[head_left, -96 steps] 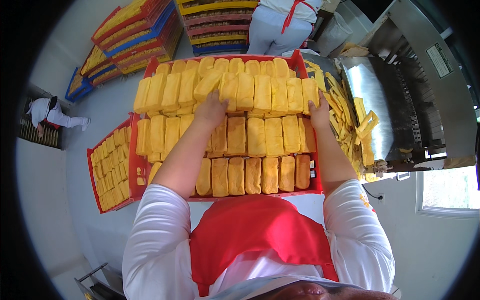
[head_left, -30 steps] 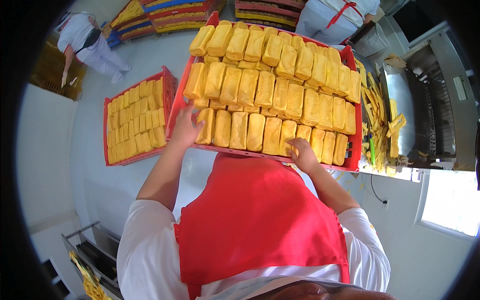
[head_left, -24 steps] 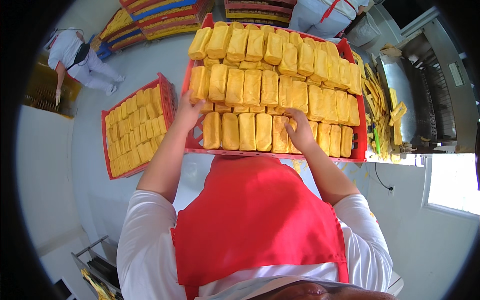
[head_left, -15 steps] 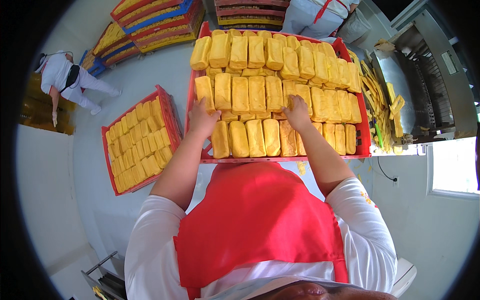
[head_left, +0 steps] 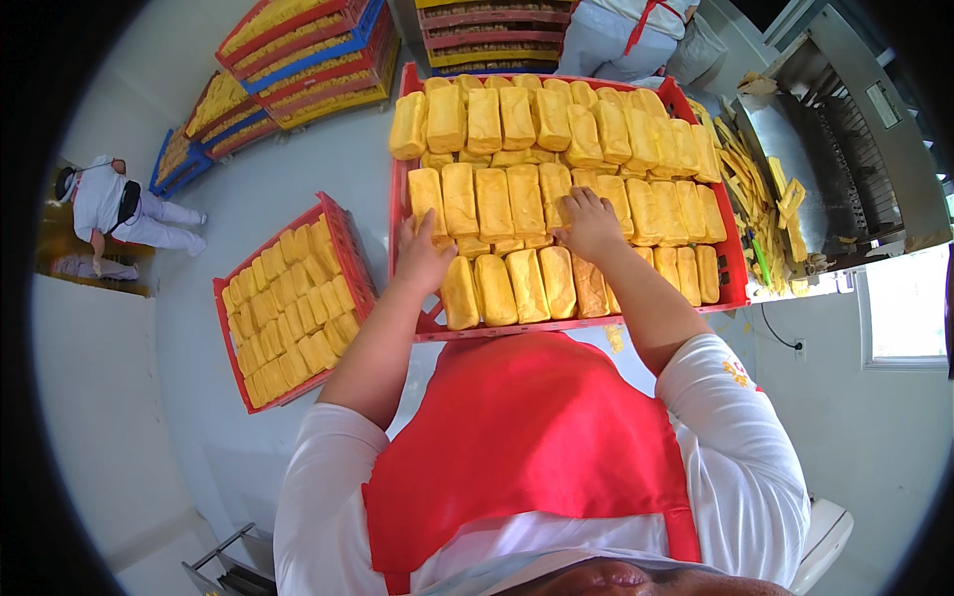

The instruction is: The person arranges yellow rectangular food blocks in a red crate, then uses a knife to trim the edges of each block one by one, placing the trimmed pieces on a metal table. The person continues trimming multiple blocks throughout the clip.

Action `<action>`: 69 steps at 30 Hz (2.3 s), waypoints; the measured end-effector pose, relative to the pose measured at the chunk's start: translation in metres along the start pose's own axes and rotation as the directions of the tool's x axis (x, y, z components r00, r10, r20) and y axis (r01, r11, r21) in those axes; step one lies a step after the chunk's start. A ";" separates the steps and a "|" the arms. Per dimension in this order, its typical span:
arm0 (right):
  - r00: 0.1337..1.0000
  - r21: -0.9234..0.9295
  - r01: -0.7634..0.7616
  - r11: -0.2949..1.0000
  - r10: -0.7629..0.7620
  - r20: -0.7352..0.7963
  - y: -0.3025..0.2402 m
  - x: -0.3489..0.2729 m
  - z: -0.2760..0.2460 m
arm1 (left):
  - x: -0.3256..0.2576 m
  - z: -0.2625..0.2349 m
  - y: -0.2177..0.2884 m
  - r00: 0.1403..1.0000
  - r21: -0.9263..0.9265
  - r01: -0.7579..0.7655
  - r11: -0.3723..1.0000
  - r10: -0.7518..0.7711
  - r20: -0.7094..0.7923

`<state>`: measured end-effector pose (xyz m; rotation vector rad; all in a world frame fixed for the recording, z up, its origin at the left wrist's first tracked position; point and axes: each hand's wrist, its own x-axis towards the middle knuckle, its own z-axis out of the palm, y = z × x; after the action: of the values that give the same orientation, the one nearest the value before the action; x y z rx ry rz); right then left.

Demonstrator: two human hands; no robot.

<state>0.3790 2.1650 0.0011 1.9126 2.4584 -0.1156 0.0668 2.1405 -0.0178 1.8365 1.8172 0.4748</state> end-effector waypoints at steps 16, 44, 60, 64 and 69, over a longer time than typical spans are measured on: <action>0.925 0.730 -0.378 0.570 0.268 0.270 -0.001 0.042 0.022 | 0.006 -0.004 0.002 0.876 -0.902 0.395 0.172 -0.367 0.313; 0.859 0.956 -0.195 -0.220 0.432 0.274 -0.034 -0.026 0.029 | -0.015 0.014 0.012 0.882 -0.967 0.190 0.170 -0.462 0.092; 0.911 0.715 -0.226 0.662 0.404 -0.086 0.055 0.159 -0.042 | 0.186 -0.070 0.016 0.930 -0.458 0.139 0.878 -0.274 -0.245; 0.905 0.920 -0.223 0.324 0.418 0.072 0.065 0.147 -0.025 | 0.180 -0.061 0.017 0.964 -0.759 0.041 0.650 -0.226 -0.142; 0.869 0.996 -0.045 0.074 0.494 0.002 0.075 0.112 -0.015 | 0.166 -0.070 0.012 0.938 -0.781 -0.041 0.624 -0.245 -0.245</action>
<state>0.4240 2.2931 0.0060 2.9818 2.1027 -2.1546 0.0431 2.3133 0.0289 1.0593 1.5040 1.3576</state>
